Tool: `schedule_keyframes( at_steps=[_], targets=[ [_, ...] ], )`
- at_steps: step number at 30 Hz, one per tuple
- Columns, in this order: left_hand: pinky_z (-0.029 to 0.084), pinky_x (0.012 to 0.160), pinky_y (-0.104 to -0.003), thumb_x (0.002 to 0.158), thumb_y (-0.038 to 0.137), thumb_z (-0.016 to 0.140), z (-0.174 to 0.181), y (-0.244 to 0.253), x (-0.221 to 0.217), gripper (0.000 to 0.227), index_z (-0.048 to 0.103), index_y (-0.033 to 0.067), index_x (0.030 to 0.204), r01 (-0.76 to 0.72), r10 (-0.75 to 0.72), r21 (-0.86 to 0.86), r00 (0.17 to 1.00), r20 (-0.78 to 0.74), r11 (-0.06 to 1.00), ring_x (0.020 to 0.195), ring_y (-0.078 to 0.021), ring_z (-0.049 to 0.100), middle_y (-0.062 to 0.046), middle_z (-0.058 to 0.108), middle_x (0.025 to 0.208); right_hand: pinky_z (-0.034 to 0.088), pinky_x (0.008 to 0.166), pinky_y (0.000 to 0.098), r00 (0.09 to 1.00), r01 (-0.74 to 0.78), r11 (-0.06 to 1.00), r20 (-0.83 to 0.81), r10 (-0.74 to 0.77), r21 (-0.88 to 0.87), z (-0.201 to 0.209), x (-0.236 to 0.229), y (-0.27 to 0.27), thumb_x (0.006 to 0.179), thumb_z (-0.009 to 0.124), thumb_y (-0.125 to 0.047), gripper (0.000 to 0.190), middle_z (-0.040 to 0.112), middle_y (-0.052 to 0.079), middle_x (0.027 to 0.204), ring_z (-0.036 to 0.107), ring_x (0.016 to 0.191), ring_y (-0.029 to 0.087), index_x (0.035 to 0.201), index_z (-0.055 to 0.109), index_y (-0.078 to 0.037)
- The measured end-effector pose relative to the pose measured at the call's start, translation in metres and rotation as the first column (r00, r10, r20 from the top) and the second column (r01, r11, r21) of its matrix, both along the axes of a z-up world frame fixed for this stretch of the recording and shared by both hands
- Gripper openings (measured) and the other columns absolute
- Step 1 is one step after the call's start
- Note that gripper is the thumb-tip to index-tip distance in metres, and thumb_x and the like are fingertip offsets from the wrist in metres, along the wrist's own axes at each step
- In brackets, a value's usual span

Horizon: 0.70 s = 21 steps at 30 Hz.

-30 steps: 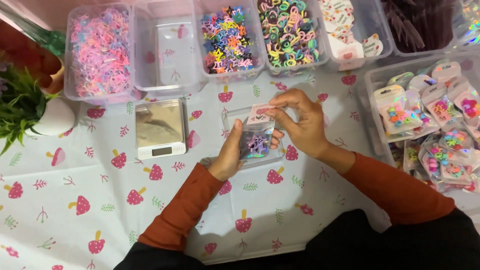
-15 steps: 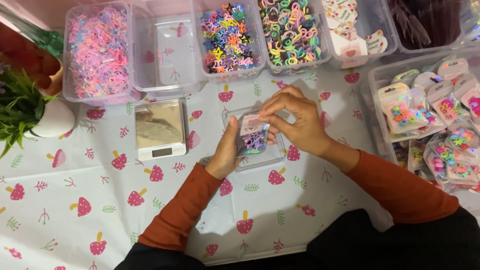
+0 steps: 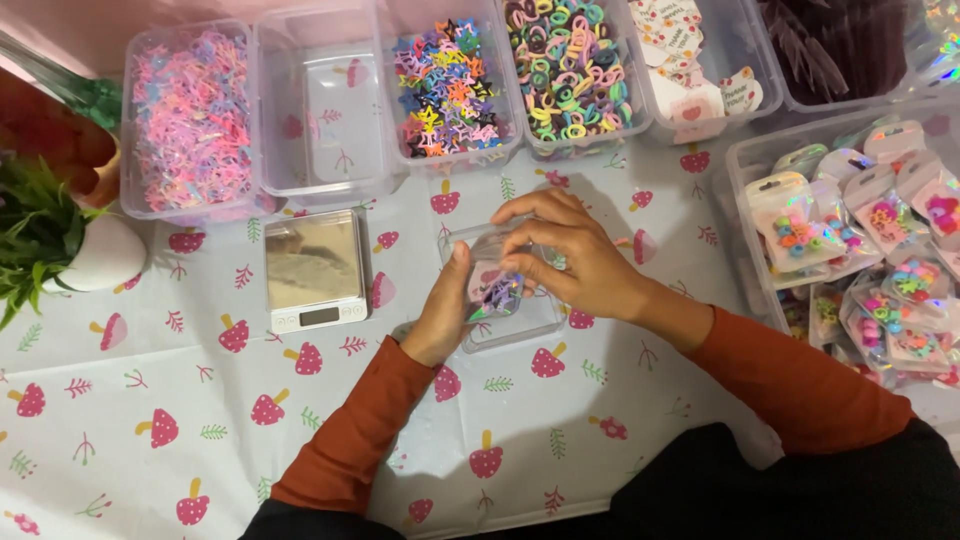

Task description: Packing small colorful hair accessories into plastic bags by picking them from bins and weighing them on a digital scale.

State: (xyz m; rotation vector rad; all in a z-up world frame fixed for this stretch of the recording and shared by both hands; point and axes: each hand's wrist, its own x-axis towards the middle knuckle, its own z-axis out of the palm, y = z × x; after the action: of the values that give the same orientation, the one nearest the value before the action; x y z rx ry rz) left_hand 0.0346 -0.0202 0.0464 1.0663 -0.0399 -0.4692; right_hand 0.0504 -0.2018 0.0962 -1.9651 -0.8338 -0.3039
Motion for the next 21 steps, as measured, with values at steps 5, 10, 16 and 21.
schedule_keyframes(
  at_steps=[5, 10, 16, 21],
  targets=[
    [0.055, 0.099, -0.052, 0.105, 0.055, 0.04, -0.041, 0.004, 0.004, 0.069, 0.058, -0.005, 0.134, 0.002, -0.002, -0.027, 1.0, -0.012, 1.0, 0.114, -0.0339, 0.067, -0.026, 0.067, 0.125, 0.043, 0.098, 0.047, 0.992, -0.106, 0.994, -0.074, 0.103, -0.028, 0.006, -0.003, 0.0, 0.097, 0.07, -0.017, 0.011, 0.064, 0.014, 0.131, 0.06, 0.117, 0.037, 0.093, 0.069, -0.007],
    [0.055, 0.098, -0.043, 0.105, 0.056, 0.039, -0.027, 0.006, 0.001, 0.069, 0.06, -0.003, 0.134, -0.013, 0.013, 0.063, 1.0, 0.002, 0.998, 0.108, -0.0247, 0.067, -0.019, 0.068, 0.122, 0.045, 0.097, 0.048, 0.973, -0.161, 0.984, -0.177, 0.145, -0.076, 0.011, -0.001, -0.005, 0.093, 0.074, -0.014, 0.007, 0.064, 0.014, 0.133, 0.061, 0.117, 0.036, 0.093, 0.072, -0.007],
    [0.04, 0.07, -0.033, 0.102, 0.064, 0.039, -0.005, 0.004, -0.007, 0.066, 0.058, 0.0013, 0.102, -0.01, 0.007, 0.291, 1.0, 0.009, 0.957, 0.073, -0.017, 0.048, -0.009, 0.052, 0.087, 0.047, 0.097, 0.0568, 0.906, -0.271, 0.962, -0.349, 0.241, -0.039, 0.028, -0.005, -0.004, 0.091, 0.072, -0.007, 0.007, 0.059, 0.024, 0.138, 0.059, 0.12, 0.046, 0.09, 0.072, 0.0],
    [0.033, 0.052, -0.026, 0.107, 0.064, 0.03, -0.041, 0.012, 0.0, 0.065, 0.054, 0.0082, 0.082, 0.021, -0.075, 0.414, 0.991, 0.115, 0.91, 0.058, -0.0128, 0.041, -0.001, 0.044, 0.067, 0.05, 0.099, 0.0548, 0.917, -0.275, 0.961, -0.307, 0.252, -0.033, 0.019, 0.0, -0.007, 0.093, 0.071, -0.009, 0.008, 0.061, 0.02, 0.136, 0.062, 0.12, 0.043, 0.092, 0.073, -0.001]
  ],
)
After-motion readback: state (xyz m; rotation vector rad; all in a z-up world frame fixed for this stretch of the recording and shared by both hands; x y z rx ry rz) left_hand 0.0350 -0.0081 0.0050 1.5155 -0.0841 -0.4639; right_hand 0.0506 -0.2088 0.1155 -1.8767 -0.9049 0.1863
